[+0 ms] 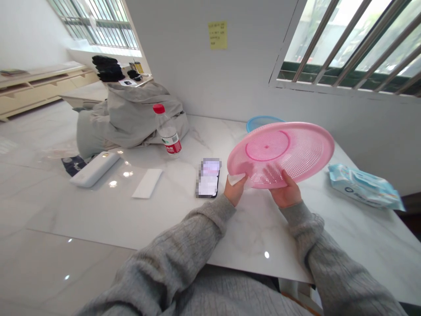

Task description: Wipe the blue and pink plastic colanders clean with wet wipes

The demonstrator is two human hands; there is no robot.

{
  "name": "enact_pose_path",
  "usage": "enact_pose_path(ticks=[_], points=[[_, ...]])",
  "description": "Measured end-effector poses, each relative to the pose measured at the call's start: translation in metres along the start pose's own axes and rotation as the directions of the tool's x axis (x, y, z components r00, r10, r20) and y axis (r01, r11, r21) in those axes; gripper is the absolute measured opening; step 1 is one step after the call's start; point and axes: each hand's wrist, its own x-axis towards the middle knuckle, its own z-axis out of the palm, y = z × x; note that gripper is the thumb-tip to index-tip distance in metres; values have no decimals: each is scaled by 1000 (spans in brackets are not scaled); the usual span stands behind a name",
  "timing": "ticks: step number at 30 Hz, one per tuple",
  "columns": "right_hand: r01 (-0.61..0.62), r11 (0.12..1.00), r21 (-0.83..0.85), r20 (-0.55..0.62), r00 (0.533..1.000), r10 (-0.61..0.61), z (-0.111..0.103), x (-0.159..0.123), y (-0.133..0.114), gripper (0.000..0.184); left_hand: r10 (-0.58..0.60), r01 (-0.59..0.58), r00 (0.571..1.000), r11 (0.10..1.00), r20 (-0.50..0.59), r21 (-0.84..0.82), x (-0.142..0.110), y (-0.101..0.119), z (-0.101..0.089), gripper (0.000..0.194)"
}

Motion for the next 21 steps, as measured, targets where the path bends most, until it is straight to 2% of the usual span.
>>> enact_pose_path(ticks=[1, 3, 7, 8, 10, 12, 13, 17, 21], points=[[66, 993, -94, -56, 996, -71, -6, 4, -4, 42, 21, -21, 1000, 1000, 6, 23, 0, 1, 0, 54], [196, 961, -194, -174, 957, -231, -18, 13, -14, 38, 69, -71, 997, 995, 29, 69, -1, 4, 0, 49], [392, 871, -298, -321, 818, -478, -31, 24, -32, 52, 127, -136, 990, 969, 57, 207, -4, 8, 1, 40], [415, 866, -278, -322, 809, -491, -31, 25, -34, 52, 133, -144, 989, 962, 62, 232, -5, 8, 1, 39], [389, 908, -154, -267, 868, -418, -27, 24, -33, 54, 134, -144, 989, 961, 56, 235, -6, 8, 1, 40], [280, 960, 2, -175, 945, -276, -20, 21, -27, 56, 114, -113, 993, 975, 5, 193, -5, 7, -1, 40], [223, 973, 58, -141, 967, -213, -15, 18, -22, 56, 100, -95, 995, 980, -23, 176, -5, 6, -1, 41], [44, 974, 222, -47, 998, -34, 6, 2, 0, 43, 10, -8, 996, 1000, -94, 30, -3, 2, 0, 50], [-85, 966, 242, 103, 993, 62, 22, -16, 7, 46, -108, 100, 994, 976, -32, -194, -6, 6, 9, 57]])
